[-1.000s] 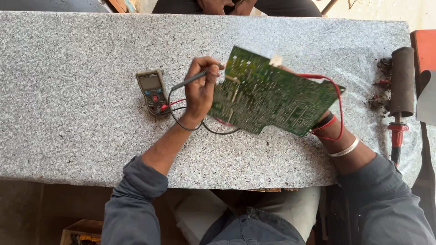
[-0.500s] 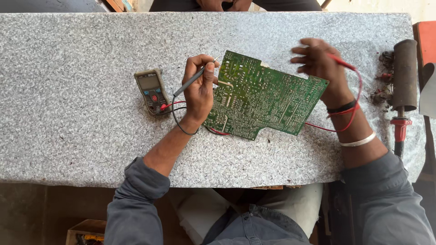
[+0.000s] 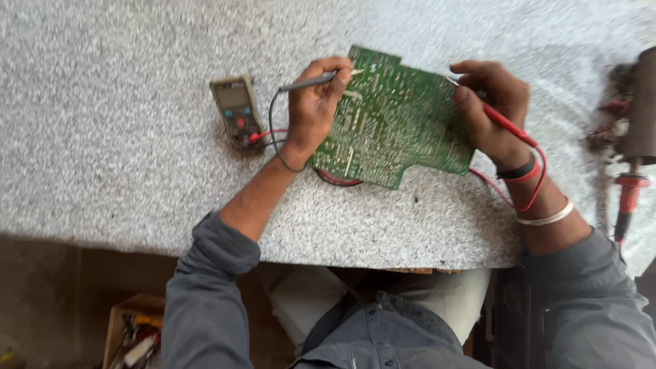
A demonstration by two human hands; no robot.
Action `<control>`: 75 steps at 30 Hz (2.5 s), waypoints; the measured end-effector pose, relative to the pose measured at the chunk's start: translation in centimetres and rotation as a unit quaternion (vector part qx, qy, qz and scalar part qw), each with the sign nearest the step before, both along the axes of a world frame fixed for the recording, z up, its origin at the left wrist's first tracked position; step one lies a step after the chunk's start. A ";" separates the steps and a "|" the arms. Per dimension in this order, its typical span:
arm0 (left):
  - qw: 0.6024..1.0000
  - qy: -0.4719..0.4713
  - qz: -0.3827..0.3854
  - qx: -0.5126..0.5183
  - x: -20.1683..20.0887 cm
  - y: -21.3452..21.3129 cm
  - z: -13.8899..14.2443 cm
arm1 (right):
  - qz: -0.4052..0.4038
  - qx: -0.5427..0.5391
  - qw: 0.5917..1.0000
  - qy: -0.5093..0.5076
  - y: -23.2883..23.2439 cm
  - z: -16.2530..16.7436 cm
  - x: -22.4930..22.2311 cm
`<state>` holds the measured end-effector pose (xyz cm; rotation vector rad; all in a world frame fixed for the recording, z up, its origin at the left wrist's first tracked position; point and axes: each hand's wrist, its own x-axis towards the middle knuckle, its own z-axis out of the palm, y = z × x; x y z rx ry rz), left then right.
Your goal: The person tests a green circuit board with a digital multimeter, holding the board steady with one hand while touching the black and red probe tips to various points on the board. They reposition the board and probes repeatedly to check different components across its surface.
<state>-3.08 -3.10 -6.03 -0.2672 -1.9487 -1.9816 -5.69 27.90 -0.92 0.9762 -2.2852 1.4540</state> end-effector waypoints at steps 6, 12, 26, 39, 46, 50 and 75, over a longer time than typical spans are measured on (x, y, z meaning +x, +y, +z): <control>0.998 0.004 -0.020 0.051 -0.8 0.0 -1.5 | 0.058 -0.046 0.987 -0.140 -0.8 -0.4 -0.8; 0.998 -0.008 -0.028 0.061 -0.5 0.3 -1.5 | 0.057 0.019 0.997 -0.056 -0.9 0.3 -0.3; 0.994 -0.084 -0.072 -0.018 2.2 3.6 3.0 | 0.138 -0.041 0.985 -0.093 -1.8 1.4 0.8; 0.951 0.081 -0.093 -0.283 3.9 4.7 3.9 | 0.129 0.031 0.989 0.068 0.0 -0.7 1.4; 0.970 0.041 -0.184 -0.151 0.6 3.4 -1.8 | 0.099 0.013 0.987 0.126 0.2 -2.0 2.2; 0.970 -0.012 -0.221 -0.102 0.4 1.7 -3.5 | 0.088 0.009 0.987 0.137 -0.3 -2.2 2.5; 0.987 -0.029 -0.147 -0.054 3.4 4.6 1.2 | 0.070 0.111 0.972 0.195 -2.6 0.9 2.6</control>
